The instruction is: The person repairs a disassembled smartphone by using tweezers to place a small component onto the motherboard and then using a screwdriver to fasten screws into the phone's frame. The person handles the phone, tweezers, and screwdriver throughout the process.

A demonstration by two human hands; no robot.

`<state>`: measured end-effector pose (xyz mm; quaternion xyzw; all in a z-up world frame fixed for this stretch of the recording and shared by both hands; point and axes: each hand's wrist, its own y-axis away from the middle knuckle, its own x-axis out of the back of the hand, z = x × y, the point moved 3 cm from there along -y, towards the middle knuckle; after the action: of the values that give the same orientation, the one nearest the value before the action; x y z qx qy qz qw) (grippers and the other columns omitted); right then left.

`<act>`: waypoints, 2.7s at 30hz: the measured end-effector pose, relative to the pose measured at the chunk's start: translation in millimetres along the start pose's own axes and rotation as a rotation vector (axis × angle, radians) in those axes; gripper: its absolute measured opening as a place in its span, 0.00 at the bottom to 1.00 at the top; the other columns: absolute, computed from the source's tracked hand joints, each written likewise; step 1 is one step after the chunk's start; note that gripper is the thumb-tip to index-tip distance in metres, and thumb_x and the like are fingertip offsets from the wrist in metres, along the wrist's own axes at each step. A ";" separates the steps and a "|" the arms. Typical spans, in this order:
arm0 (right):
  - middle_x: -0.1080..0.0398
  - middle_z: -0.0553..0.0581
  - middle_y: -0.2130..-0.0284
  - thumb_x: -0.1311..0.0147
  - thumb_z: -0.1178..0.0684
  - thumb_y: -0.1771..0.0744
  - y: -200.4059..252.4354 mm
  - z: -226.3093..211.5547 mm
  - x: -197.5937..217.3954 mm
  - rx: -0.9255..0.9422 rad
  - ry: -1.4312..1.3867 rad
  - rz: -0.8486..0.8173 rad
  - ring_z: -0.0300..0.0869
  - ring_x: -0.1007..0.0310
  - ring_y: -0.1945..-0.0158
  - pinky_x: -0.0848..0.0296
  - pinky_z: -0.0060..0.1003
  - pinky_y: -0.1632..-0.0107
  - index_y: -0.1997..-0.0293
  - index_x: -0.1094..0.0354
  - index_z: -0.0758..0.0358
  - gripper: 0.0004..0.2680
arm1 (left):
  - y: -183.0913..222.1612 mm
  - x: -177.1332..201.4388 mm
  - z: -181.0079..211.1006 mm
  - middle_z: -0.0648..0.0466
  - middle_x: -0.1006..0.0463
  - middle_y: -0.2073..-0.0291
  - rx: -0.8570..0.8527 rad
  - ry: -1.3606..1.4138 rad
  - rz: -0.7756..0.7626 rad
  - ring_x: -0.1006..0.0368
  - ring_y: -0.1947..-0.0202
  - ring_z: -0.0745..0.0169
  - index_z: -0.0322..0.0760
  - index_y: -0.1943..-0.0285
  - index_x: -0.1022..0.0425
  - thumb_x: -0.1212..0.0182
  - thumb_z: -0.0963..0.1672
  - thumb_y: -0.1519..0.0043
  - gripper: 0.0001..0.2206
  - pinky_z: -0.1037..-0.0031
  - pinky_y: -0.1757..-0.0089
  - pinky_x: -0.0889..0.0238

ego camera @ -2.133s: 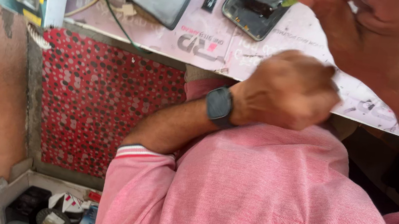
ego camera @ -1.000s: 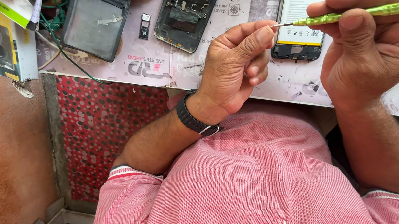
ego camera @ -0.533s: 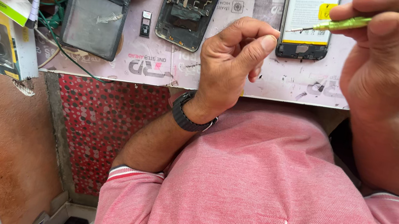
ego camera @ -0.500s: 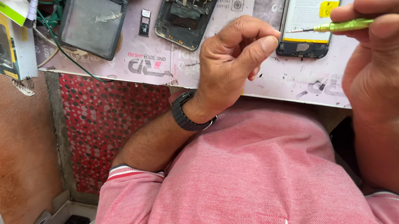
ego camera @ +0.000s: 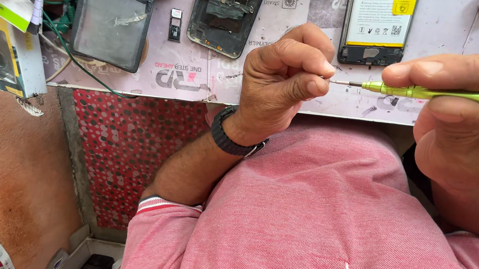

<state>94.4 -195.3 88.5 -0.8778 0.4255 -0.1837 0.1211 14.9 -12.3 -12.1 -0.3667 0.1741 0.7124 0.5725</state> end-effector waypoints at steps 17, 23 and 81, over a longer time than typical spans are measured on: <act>0.24 0.66 0.54 0.44 0.54 0.23 4.6 -4.1 -0.5 0.046 0.058 0.002 0.49 0.18 0.54 0.14 0.39 0.50 0.44 0.35 0.71 0.09 | 2.8 0.6 5.5 0.55 0.25 0.56 -0.005 -0.126 -0.052 0.32 0.62 0.76 0.35 0.48 0.20 0.29 0.38 0.35 0.09 0.87 0.61 0.36; 0.24 0.65 0.54 0.45 0.53 0.23 6.7 -4.9 -0.6 0.056 0.061 0.005 0.48 0.18 0.54 0.15 0.37 0.49 0.44 0.35 0.72 0.09 | 2.1 -3.7 13.6 0.55 0.25 0.56 -0.062 -0.317 -0.062 0.30 0.60 0.75 0.35 0.47 0.21 0.30 0.36 0.34 0.09 0.85 0.60 0.34; 0.25 0.73 0.54 0.49 0.60 0.26 7.8 25.5 7.2 0.066 0.214 -0.085 0.55 0.16 0.56 0.14 0.43 0.48 0.23 0.58 0.60 0.22 | -4.5 -19.1 21.0 0.59 0.26 0.59 -0.200 -1.066 0.044 0.37 0.77 0.76 0.40 0.49 0.23 0.25 0.39 0.38 0.12 0.82 0.74 0.41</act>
<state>103.9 -204.3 64.2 -0.8659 0.3920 -0.2954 0.0960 13.9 -10.1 16.5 -0.0036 -0.2014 0.8245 0.5288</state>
